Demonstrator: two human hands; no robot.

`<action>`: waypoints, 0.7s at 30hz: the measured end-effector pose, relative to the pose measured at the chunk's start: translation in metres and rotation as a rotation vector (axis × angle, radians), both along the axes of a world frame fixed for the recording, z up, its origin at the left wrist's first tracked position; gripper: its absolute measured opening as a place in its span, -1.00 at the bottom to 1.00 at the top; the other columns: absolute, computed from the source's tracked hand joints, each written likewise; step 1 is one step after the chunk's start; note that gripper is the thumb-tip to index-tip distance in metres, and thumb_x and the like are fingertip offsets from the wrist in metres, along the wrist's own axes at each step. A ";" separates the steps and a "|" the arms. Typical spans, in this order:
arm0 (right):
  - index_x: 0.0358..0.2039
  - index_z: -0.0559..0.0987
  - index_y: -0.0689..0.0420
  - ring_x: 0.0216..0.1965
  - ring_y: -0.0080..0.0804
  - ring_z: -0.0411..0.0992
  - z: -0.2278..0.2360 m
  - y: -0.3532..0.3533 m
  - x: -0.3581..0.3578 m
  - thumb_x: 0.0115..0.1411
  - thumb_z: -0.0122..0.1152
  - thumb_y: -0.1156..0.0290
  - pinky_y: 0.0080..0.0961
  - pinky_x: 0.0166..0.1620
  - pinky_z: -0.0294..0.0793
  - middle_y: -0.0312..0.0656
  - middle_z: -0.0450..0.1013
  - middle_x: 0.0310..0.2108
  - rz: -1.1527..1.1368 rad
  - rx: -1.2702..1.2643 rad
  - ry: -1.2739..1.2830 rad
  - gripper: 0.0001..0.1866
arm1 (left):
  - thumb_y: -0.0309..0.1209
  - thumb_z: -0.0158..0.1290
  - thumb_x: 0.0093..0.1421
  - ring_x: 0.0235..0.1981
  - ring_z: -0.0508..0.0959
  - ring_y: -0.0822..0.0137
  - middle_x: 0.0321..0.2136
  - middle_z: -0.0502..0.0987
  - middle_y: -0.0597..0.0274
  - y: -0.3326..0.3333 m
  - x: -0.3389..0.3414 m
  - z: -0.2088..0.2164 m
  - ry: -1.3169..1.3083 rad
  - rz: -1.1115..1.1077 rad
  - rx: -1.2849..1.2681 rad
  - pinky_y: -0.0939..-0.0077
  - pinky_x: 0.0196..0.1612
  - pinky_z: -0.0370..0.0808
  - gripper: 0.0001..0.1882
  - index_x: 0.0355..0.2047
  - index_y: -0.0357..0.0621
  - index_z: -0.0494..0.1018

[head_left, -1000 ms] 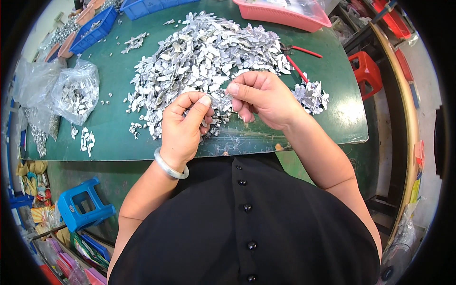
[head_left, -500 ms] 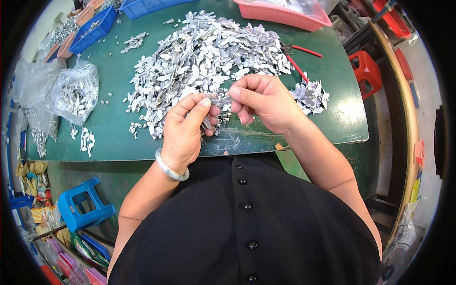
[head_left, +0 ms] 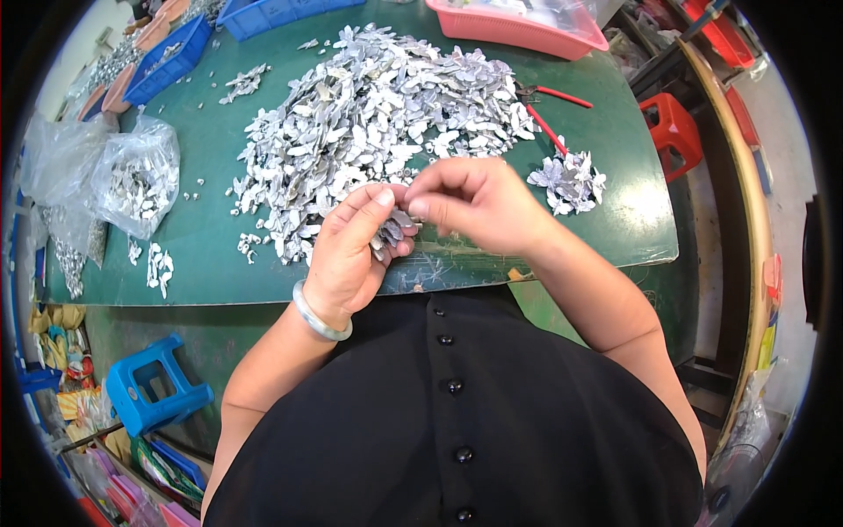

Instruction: The person assembles small metal butterfly-shaped components by hand, picking pieces from a pile and joining them one by one.

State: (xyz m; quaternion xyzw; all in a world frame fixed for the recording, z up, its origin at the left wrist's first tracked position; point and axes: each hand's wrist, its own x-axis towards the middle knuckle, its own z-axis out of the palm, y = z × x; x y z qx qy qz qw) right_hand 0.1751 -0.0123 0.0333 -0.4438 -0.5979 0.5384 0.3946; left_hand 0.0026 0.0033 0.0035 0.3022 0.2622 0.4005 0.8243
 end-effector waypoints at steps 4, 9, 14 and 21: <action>-0.42 0.50 0.17 -0.58 -0.49 0.36 -0.014 0.043 0.028 -0.01 0.11 0.42 -0.53 -0.47 0.35 -0.27 0.41 -0.56 -0.291 0.416 -0.717 -0.87 | -0.44 -0.07 0.13 -0.50 0.45 0.46 -0.50 0.44 0.28 0.003 -0.004 -0.004 -0.019 -0.072 -0.031 0.64 -0.52 0.40 -0.87 -0.32 -0.19 0.39; -0.48 0.50 0.09 -0.42 -0.27 0.36 -0.029 0.073 0.033 -0.06 0.13 0.39 -0.37 -0.36 0.33 -0.25 0.36 -0.53 -0.372 0.717 -1.048 -0.90 | -0.52 -0.05 0.08 -0.48 0.43 0.44 -0.47 0.42 0.26 0.000 -0.001 0.004 0.091 -0.031 -0.025 0.62 -0.48 0.40 -0.86 -0.31 -0.19 0.38; -0.51 0.50 0.03 -0.36 -0.31 0.33 -0.030 0.085 0.023 -0.08 0.11 0.41 -0.39 -0.31 0.28 -0.29 0.32 -0.51 -0.322 0.827 -1.261 -0.93 | -0.54 -0.01 0.06 -0.52 0.44 0.46 -0.53 0.42 0.27 0.001 -0.002 0.001 0.124 -0.028 0.004 0.63 -0.50 0.40 -0.85 -0.31 -0.21 0.40; -0.53 0.49 0.03 -0.33 -0.37 0.30 -0.029 0.085 0.030 -0.17 0.05 0.49 -0.43 -0.27 0.24 -0.32 0.30 -0.49 -0.241 0.960 -1.267 -0.87 | -0.53 0.01 0.05 -0.61 0.39 0.51 -0.63 0.40 0.29 0.003 -0.002 0.003 0.116 -0.003 -0.029 0.66 -0.56 0.36 -0.88 -0.35 -0.23 0.41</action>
